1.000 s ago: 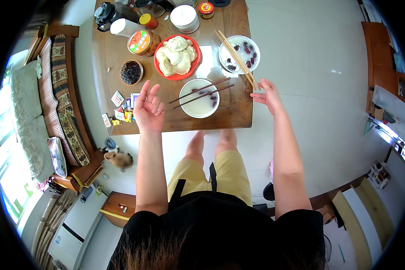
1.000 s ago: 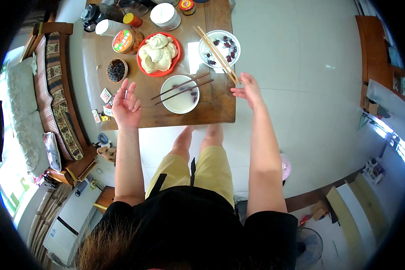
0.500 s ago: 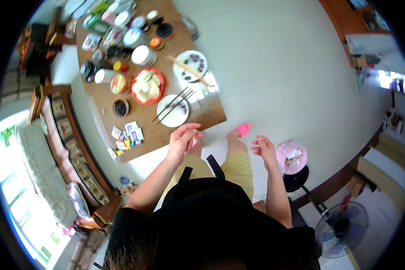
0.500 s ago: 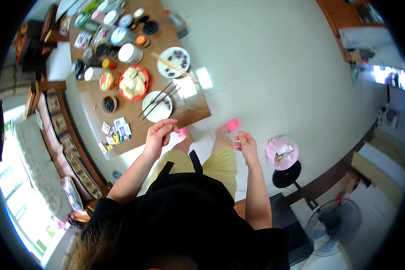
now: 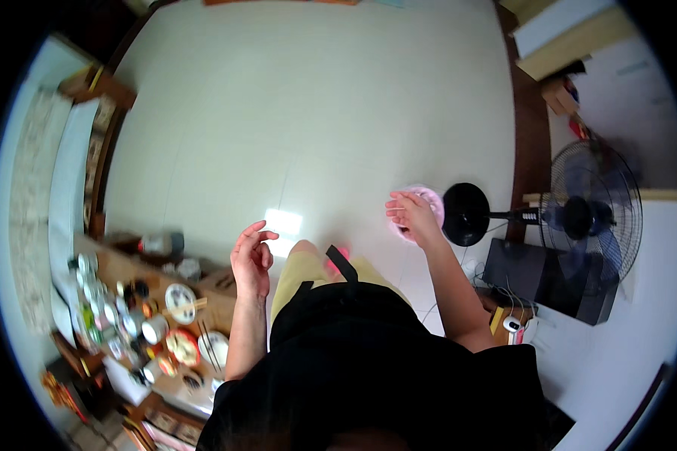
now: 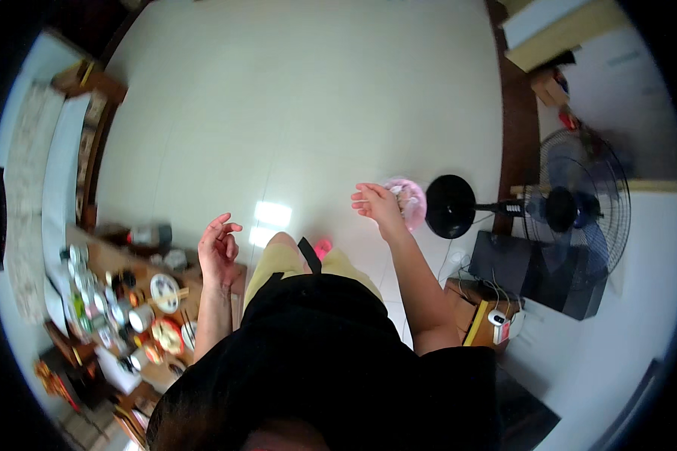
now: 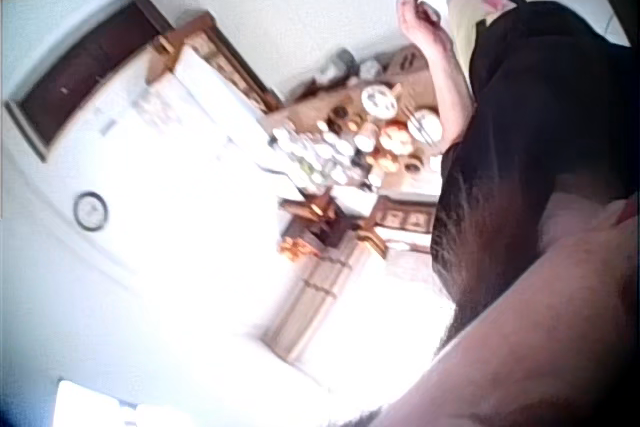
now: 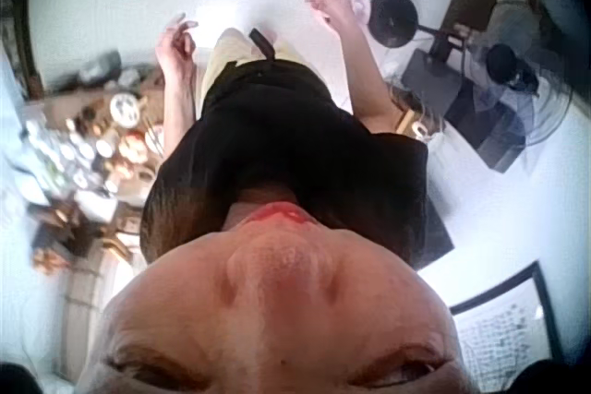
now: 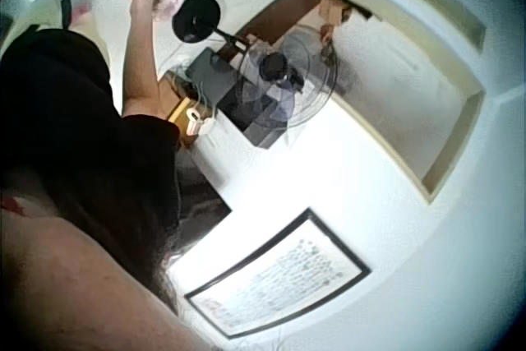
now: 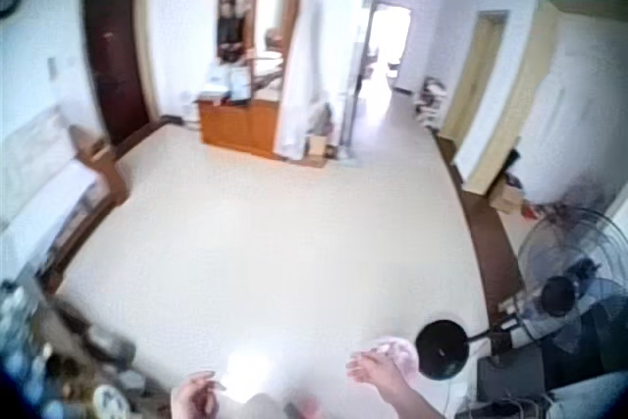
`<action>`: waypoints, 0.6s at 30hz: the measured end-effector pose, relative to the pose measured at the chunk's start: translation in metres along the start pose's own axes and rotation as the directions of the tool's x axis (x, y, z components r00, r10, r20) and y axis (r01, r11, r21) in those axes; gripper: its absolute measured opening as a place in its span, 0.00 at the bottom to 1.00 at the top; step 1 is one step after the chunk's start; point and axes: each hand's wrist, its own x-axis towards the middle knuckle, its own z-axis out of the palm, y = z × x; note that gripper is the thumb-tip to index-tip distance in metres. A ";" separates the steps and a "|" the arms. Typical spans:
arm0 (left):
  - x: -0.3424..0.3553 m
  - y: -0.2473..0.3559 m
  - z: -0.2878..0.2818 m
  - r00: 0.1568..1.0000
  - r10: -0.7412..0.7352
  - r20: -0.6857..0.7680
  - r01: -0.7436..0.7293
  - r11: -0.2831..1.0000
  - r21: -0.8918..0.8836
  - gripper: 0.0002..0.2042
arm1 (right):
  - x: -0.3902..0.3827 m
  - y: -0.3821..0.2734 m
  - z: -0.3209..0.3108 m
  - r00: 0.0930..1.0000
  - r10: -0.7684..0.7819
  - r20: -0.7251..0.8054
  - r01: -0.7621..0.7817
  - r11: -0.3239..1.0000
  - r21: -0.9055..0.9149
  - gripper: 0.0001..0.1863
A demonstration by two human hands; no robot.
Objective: The person scoops a white porridge with red dates from a pot into two bowls using a ladle. They then carry the bowls and a basket of steamed buns from the kitchen to a table in the living room and place them down.
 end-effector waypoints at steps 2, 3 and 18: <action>0.042 0.001 0.057 0.995 -0.029 0.095 0.022 0.997 0.074 0.13 | 0.012 -0.040 -0.032 0.995 -0.058 -0.087 0.072 0.984 0.164 0.15; 0.065 0.001 0.085 0.989 -0.045 0.142 0.029 0.993 0.112 0.12 | 0.021 -0.055 -0.048 0.988 -0.087 -0.125 0.114 0.967 0.230 0.15; 0.414 -0.008 0.583 0.691 -0.295 0.660 -0.032 0.899 0.436 0.07 | 0.184 -0.310 -0.268 0.815 -0.122 -0.567 0.450 0.748 0.487 0.12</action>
